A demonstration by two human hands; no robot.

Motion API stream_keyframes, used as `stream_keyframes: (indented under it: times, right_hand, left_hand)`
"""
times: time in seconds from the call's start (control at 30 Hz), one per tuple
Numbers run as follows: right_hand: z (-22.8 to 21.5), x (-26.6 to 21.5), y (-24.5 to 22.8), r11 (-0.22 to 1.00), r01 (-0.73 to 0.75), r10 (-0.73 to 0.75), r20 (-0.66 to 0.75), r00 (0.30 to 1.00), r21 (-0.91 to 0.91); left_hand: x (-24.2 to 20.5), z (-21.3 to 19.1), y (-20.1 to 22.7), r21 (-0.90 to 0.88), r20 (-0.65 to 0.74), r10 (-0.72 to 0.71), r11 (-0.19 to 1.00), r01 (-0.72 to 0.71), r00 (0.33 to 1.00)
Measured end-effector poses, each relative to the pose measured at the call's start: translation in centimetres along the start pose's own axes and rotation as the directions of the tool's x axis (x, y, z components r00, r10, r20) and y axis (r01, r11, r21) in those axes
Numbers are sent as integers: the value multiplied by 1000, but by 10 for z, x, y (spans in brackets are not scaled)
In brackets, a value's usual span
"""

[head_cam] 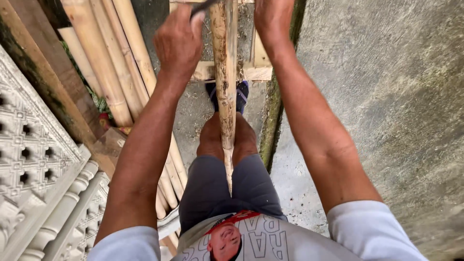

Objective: The person shaves and strips a bamboo pole using a curved blade and a larger flat blade, handling the pole while seated and standing.

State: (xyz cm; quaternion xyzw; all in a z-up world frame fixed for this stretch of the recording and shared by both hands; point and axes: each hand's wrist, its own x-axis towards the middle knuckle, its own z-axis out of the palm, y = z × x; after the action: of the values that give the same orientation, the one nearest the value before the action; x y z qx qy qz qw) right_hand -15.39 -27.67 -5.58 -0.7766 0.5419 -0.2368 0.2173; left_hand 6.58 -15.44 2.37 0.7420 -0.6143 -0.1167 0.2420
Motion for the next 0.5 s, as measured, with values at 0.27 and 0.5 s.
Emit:
stream_keyframes:
  times: [0.27, 0.5]
  right_hand:
    - [-25, -114, -12, 995, 90, -92, 85, 992, 36]
    - [-18, -146, -79, 951, -299, 295, 63, 954, 77]
  left_hand:
    - [-96, -7, 12, -42, 261, -109, 991, 124, 959]
    - [-22, 19, 1, -161, 173, -159, 969, 188, 972]
